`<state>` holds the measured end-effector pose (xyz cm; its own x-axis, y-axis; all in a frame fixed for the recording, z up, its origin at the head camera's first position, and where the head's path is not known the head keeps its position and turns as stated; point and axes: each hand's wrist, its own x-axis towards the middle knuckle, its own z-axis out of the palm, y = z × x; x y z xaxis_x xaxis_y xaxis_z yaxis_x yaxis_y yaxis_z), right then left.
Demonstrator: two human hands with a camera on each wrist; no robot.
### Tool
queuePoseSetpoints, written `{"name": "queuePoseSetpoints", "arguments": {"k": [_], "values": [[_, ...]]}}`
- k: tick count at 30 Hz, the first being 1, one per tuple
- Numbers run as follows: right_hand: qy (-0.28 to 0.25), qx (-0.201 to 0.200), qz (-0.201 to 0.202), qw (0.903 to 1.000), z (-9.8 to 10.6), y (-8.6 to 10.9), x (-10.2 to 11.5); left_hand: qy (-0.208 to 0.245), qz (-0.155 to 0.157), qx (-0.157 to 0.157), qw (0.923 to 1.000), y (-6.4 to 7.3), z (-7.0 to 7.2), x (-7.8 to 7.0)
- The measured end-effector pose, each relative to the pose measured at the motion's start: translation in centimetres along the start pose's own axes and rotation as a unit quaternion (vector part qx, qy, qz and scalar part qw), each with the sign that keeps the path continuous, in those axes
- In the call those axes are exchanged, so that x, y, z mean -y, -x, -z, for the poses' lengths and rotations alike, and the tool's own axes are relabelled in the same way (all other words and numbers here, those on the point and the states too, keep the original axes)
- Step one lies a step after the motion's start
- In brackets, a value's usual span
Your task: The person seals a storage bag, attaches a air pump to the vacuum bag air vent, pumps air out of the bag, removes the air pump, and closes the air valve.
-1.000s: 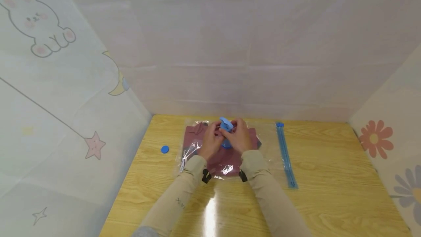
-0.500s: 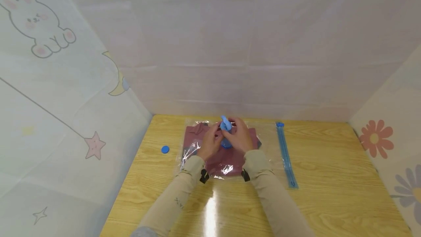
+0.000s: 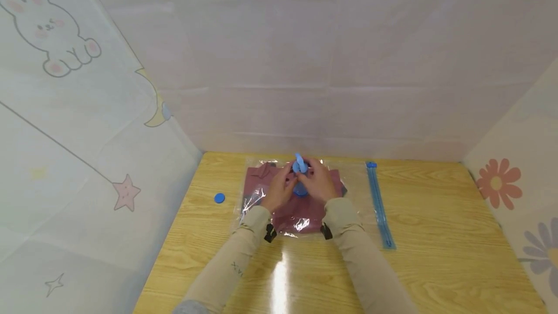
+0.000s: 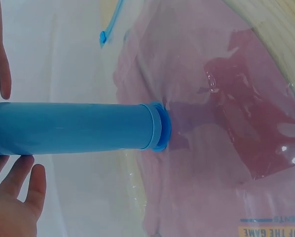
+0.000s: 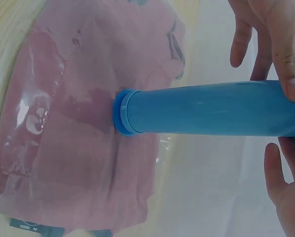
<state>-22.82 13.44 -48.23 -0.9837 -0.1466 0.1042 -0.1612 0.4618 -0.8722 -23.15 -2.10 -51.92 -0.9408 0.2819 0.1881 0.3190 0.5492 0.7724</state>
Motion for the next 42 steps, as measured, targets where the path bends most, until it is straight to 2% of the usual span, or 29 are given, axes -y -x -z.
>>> {"name": "queuePoseSetpoints", "arguments": {"k": [5, 16, 25, 34, 37, 42], "values": [[-0.007, 0.0, 0.004, 1.0, 0.0, -0.2, -0.1, -0.008, 0.007, -0.007, 0.9999, 0.0, 0.2, 0.1], [0.027, -0.027, -0.037, 0.9986, 0.0, -0.2, 0.6, 0.018, -0.015, -0.038, 0.999, -0.1, 0.4, 0.6], [0.035, -0.043, -0.078, 0.9954, -0.1, -0.3, 0.8, 0.016, -0.014, -0.041, 0.9989, 0.0, 0.4, 0.5], [0.052, -0.044, -0.089, 0.9938, -0.3, -0.4, 0.8, 0.009, -0.018, -0.046, 0.9987, 0.0, 0.3, 0.5], [0.046, -0.046, -0.094, 0.9935, -0.4, -0.3, 0.8, 0.007, -0.009, -0.055, 0.9984, 0.1, 0.1, 0.3], [0.049, -0.05, -0.105, 0.992, -0.8, -0.3, 0.8, 0.012, 0.035, -0.074, 0.9965, 0.3, -0.8, 0.2]]}}
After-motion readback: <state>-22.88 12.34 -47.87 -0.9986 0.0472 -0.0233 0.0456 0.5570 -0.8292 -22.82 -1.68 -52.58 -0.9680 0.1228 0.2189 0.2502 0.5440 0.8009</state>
